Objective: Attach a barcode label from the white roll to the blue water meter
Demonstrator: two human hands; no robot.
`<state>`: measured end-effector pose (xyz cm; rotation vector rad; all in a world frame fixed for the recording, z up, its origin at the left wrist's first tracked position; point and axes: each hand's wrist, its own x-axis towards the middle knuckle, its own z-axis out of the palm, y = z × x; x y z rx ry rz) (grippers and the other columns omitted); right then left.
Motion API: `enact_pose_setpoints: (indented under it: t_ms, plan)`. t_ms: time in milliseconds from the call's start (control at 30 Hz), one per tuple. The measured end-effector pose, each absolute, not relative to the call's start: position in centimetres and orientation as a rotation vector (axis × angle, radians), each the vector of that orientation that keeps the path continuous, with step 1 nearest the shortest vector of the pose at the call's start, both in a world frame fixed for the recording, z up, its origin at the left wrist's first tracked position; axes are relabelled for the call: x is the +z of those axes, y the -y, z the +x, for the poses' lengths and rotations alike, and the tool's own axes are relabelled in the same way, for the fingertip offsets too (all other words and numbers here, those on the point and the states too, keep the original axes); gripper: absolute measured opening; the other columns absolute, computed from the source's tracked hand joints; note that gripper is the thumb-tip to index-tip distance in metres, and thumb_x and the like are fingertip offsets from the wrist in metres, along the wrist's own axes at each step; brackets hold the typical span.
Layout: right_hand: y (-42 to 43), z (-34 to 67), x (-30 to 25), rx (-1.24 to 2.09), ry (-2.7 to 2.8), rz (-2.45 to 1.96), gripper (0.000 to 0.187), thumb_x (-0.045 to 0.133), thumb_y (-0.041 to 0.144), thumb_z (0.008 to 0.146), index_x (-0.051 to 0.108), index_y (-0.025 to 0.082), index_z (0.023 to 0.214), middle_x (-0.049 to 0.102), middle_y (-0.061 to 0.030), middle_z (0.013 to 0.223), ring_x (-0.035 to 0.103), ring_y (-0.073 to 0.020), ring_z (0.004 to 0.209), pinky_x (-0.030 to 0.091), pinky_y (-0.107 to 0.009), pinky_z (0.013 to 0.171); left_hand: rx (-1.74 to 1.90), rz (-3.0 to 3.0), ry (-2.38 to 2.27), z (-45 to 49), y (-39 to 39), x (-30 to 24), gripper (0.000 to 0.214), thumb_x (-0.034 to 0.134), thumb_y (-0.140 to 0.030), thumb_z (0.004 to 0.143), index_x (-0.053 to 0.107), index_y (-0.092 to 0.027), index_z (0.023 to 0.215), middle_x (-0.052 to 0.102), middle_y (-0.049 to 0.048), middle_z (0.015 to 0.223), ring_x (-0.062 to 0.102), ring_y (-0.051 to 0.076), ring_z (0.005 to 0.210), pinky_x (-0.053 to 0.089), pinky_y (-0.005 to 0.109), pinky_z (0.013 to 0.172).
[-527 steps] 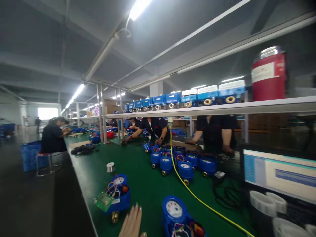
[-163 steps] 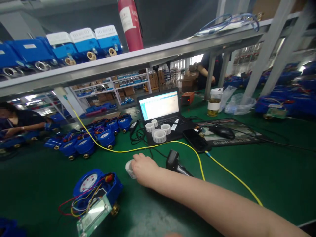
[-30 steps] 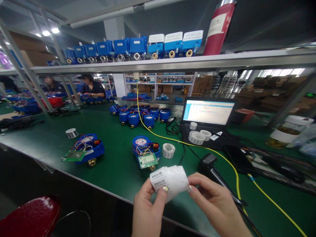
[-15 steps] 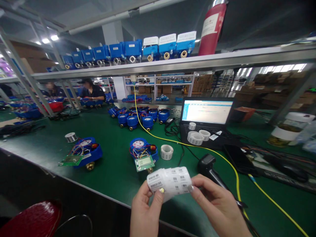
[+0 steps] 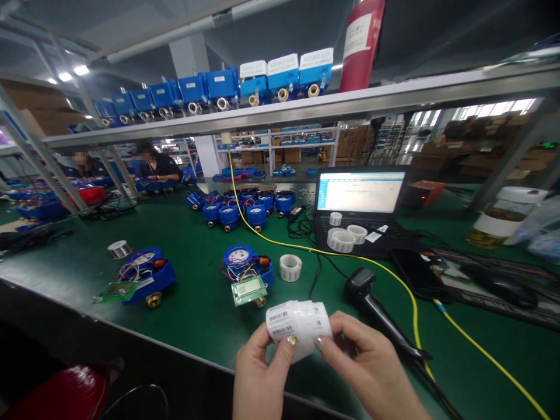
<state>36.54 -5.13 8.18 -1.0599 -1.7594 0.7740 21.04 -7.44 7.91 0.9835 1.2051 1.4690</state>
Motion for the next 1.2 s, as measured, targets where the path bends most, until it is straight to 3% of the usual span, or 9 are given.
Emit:
enact_pose_setpoints:
  t_ms: [267, 600, 833, 967, 1200]
  plan:
    - [4.6, 37.7, 7.7, 0.815, 1.771, -1.091, 0.028, 0.048, 0.039, 0.089, 0.062, 0.018, 0.076, 0.058, -0.0023, 0.071, 0.053, -0.0148, 0.065, 0.041, -0.022, 0.057, 1.489, 0.870, -1.207, 21.3, 7.2, 8.3, 0.045, 0.075, -0.047, 0.064, 0.065, -0.014, 0.094, 0.070, 0.0089, 0.086, 0.064, 0.022, 0.081, 0.053, 0.027, 0.076]
    - [4.6, 38.0, 8.3, 0.790, 1.830, -1.031, 0.025, 0.046, 0.034, 0.090, 0.062, 0.018, 0.080, 0.058, -0.0026, 0.074, 0.054, -0.0139, 0.067, 0.042, -0.022, 0.059, 1.488, 0.921, -1.253, 21.1, 7.1, 8.0, 0.033, 0.072, -0.041, 0.068, 0.066, -0.015, 0.089, 0.069, 0.0078, 0.089, 0.063, 0.022, 0.086, 0.050, 0.025, 0.076]
    - [4.5, 37.0, 8.3, 0.771, 1.761, -1.125, 0.023, 0.055, 0.034, 0.082, 0.057, 0.017, 0.066, 0.052, -0.0003, 0.062, 0.047, -0.0129, 0.058, 0.037, -0.022, 0.053, 1.427, 0.834, -1.148, 21.3, 7.0, 7.6, 0.043, 0.077, -0.046, 0.061, 0.065, -0.014, 0.088, 0.069, 0.0087, 0.086, 0.063, 0.022, 0.080, 0.051, 0.027, 0.074]
    - [4.5, 37.6, 7.7, 0.904, 1.714, -1.134, 0.020, 0.059, 0.036, 0.081, 0.061, 0.018, 0.072, 0.054, -0.0002, 0.067, 0.048, -0.0134, 0.062, 0.038, -0.022, 0.056, 1.465, 0.736, -1.140, 21.1, 6.8, 7.5, 0.045, 0.081, -0.045, 0.056, 0.066, -0.015, 0.086, 0.070, 0.0067, 0.080, 0.063, 0.018, 0.073, 0.050, 0.021, 0.066]
    - [4.3, 38.3, 7.9, 0.890, 1.631, -1.122, 0.025, 0.058, 0.043, 0.083, 0.065, 0.019, 0.076, 0.060, -0.0023, 0.075, 0.055, -0.0165, 0.070, 0.044, -0.024, 0.062, 1.521, 0.722, -1.166, 21.0, 6.7, 8.0, 0.047, 0.081, -0.043, 0.057, 0.064, -0.014, 0.088, 0.071, 0.0069, 0.080, 0.064, 0.016, 0.074, 0.050, 0.019, 0.069]
